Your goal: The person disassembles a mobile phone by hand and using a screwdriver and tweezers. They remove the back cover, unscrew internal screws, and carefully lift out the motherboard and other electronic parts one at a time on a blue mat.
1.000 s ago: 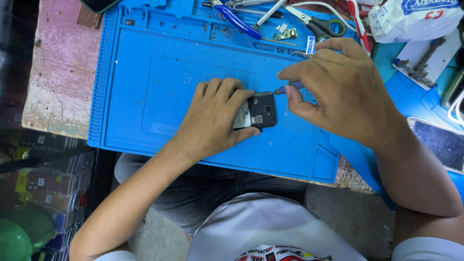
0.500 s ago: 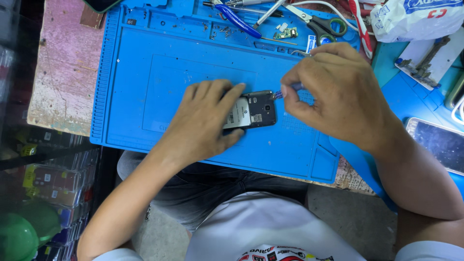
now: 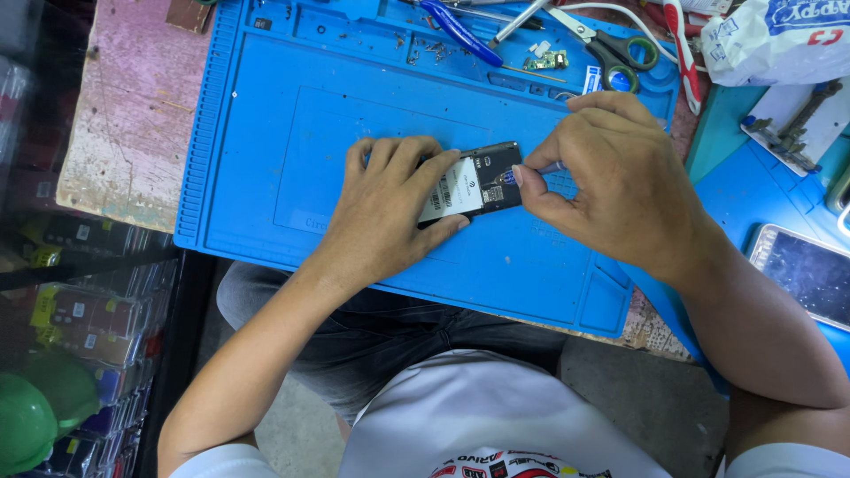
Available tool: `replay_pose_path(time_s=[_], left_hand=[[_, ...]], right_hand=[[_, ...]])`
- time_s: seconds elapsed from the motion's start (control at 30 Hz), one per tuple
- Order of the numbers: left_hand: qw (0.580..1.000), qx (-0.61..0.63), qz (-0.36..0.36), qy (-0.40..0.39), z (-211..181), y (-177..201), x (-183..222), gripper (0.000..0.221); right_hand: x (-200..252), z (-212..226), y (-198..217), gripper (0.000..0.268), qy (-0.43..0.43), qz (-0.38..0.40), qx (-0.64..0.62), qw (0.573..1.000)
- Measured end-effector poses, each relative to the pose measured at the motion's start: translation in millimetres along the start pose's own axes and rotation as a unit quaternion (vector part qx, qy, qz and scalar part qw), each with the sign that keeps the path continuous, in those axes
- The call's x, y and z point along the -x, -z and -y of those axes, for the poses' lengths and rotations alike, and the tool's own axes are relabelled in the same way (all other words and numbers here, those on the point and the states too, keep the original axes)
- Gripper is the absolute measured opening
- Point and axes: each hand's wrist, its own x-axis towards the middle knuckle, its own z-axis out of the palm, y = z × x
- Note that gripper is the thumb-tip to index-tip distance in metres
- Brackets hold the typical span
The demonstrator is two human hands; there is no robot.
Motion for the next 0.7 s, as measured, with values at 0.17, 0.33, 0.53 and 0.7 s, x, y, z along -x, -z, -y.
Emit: replay_pose_path(time_s=[0.17,0.33,0.53,0.7], left_hand=[[1.000,0.001,0.001,-0.001,1.9,-1.0,-1.6,0.069],[1.000,-0.001,-0.003,-0.012,0.5,-0.8,-0.8,0.068],[1.000,-0.002,-0.008,-0.021,-2.5,2.7,-5.9,0.066],[1.000,0.003,-0.008,-0.025,-6.5,0.2,-6.9,0.067]], right_hand=[[-5.6,5.6,2.4,0.021,0.005,0.004,0.001,1.000],[-12.2,20.4,3.4,0.024,0.027,0.024,0.066,0.997],[-17.5,35.1,4.4,0.037,0.033,0.011,0.089,0.995],[-14.8,41.1,-0.8,0.032,0.004,0.020,0.124,0.992]])
